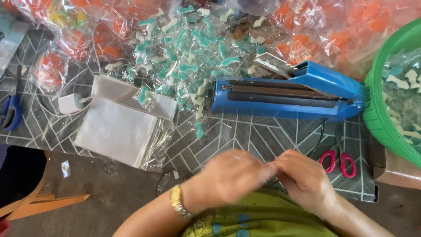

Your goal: Picking up individual gummy candies, placing them into small plastic bags, and sealing the bags using a manual heat sealer.

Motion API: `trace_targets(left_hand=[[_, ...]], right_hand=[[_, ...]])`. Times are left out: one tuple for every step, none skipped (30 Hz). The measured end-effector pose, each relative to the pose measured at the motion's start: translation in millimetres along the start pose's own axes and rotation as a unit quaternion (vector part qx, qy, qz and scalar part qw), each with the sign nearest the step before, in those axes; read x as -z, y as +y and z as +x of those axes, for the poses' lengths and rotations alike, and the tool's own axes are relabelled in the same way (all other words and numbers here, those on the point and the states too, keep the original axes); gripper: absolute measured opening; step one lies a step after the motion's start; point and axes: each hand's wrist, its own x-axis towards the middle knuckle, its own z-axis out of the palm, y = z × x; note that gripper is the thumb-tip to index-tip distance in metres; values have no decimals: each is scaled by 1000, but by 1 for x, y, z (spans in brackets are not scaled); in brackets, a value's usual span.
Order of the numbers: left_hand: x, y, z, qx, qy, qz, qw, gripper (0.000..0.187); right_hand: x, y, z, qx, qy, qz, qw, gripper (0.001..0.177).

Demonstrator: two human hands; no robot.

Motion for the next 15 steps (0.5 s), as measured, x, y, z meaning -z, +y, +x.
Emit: trace_targets(left_hand=[[12, -20, -19, -2, 0, 0, 1000, 28], [24, -40, -38, 26, -19, 424, 905, 18], [36, -59, -57, 48, -32, 768, 638, 43], [60, -81, -67, 47, -32, 768, 638, 43], [84, -102, -79, 285, -46, 613, 735, 34], [108, -123, -90, 497, -55, 403, 766, 58], [113, -131, -103, 498, -56, 402, 766, 58], [117, -139, -115, 495, -53, 383, 779, 47], [121, -149, -127, 489, -50, 362, 792, 39], [122, -142, -121, 488, -52, 360, 794, 39], [123, -134, -116, 452, -34, 361, 815, 35], [125, -125, -110, 415, -17, 361, 835, 32], [118, -109, -92, 413, -16, 360, 836, 32], [112, -92, -75, 435, 2, 250, 865, 29], [106, -73, -60, 453, 19, 136, 881, 27]], right_hand=[[7, 5, -6, 1, 1, -1, 1000, 12], [15, 9, -11, -33, 14, 2, 999, 9], [22, 14, -17, -68, 27, 6, 997, 13], [29, 16, -24, -67, 28, 6, 997, 13], [36, 18, -31, -134, 45, 24, 990, 8], [43, 20, -39, -200, 62, 43, 977, 7], [45, 21, -41, -202, 61, 43, 977, 7], [47, 22, -42, -193, 66, 27, 979, 8], [50, 23, -44, -184, 74, 10, 980, 9], [51, 23, -45, -187, 75, 9, 979, 9], [52, 23, -44, -163, 64, -10, 984, 9], [53, 23, -44, -140, 53, -28, 988, 10], [57, 24, -46, -139, 55, -30, 988, 10], [60, 24, -49, -144, 48, -47, 987, 11], [63, 24, -52, -150, 38, -63, 986, 12]])
